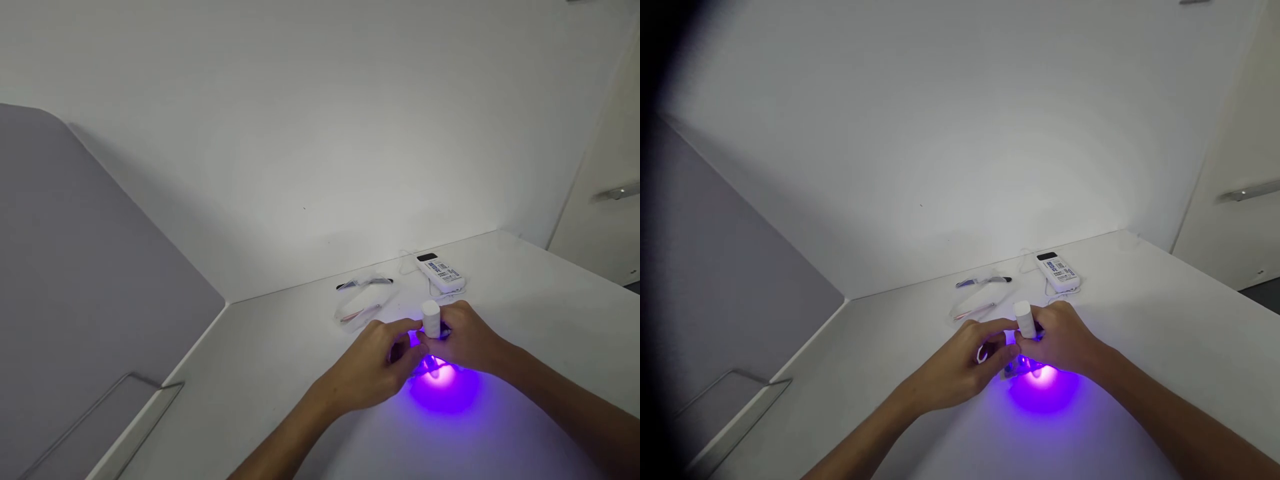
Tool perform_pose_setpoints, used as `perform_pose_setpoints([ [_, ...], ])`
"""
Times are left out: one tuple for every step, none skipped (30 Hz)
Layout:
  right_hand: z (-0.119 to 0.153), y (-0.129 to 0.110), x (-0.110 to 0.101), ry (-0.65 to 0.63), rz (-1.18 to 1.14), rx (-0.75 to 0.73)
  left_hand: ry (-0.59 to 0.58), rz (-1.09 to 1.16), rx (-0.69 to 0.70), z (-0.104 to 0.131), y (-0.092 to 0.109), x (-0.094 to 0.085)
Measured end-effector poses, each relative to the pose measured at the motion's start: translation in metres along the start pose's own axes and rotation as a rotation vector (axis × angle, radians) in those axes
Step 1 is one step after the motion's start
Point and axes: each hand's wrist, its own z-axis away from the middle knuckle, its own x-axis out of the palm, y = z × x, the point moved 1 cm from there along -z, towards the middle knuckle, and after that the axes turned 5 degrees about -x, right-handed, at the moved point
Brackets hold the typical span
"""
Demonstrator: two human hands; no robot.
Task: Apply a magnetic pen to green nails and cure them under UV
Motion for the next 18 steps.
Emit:
perform_pose_setpoints([
  [0.0000,0.0000,0.0000,0.005,0.007,-0.005,0.000,0.003,-0.002,0.0001,-0.0002,0.0001],
  [0.0000,0.0000,0.0000,0.006,0.012,-0.005,0.000,0.005,-0.003,0.0001,-0.0005,0.0000],
  [0.0001,0.0000,0.0001,0.006,0.013,-0.001,-0.001,0.009,-0.003,0.0002,-0.0008,-0.0002],
  [0.0002,0.0001,0.0001,0.005,0.006,0.002,-0.003,0.012,-0.003,0.0002,-0.0011,-0.0004],
  [0.0004,0.0002,0.0001,0.002,-0.009,0.005,-0.007,0.016,-0.005,0.0002,-0.0014,-0.0007],
  [0.0006,0.0004,0.0001,-0.003,-0.025,0.006,-0.012,0.020,-0.008,0.0001,-0.0017,-0.0010],
  [0.0008,0.0007,0.0001,-0.006,-0.039,0.003,-0.017,0.023,-0.011,-0.0001,-0.0020,-0.0012],
  [0.0010,0.0011,0.0002,-0.011,-0.048,-0.002,-0.021,0.027,-0.013,-0.0003,-0.0022,-0.0015],
  [0.0011,0.0015,0.0003,-0.014,-0.054,-0.007,-0.024,0.032,-0.014,-0.0006,-0.0024,-0.0017],
  [0.0012,0.0019,0.0004,-0.018,-0.056,-0.010,-0.025,0.035,-0.013,-0.0008,-0.0024,-0.0018],
  [0.0013,0.0022,0.0005,-0.021,-0.054,-0.011,-0.027,0.036,-0.011,-0.0011,-0.0024,-0.0019],
  [0.0013,0.0024,0.0006,-0.022,-0.050,-0.010,-0.028,0.037,-0.009,-0.0013,-0.0024,-0.0019],
  [0.0012,0.0024,0.0006,-0.021,-0.044,-0.007,-0.030,0.038,-0.009,-0.0015,-0.0024,-0.0018],
  [0.0012,0.0023,0.0006,-0.021,-0.036,-0.003,-0.030,0.037,-0.012,-0.0016,-0.0025,-0.0016],
  [0.0011,0.0020,0.0004,-0.019,-0.027,0.000,-0.029,0.034,-0.017,-0.0016,-0.0028,-0.0013],
  [0.0010,0.0016,0.0002,-0.019,-0.020,0.002,-0.028,0.030,-0.022,-0.0017,-0.0032,-0.0010],
  [0.0009,0.0013,0.0000,-0.019,-0.015,0.002,-0.026,0.027,-0.026,-0.0017,-0.0037,-0.0006],
  [0.0009,0.0010,-0.0001,-0.021,-0.012,0.002,-0.025,0.025,-0.028,-0.0017,-0.0042,-0.0002],
])
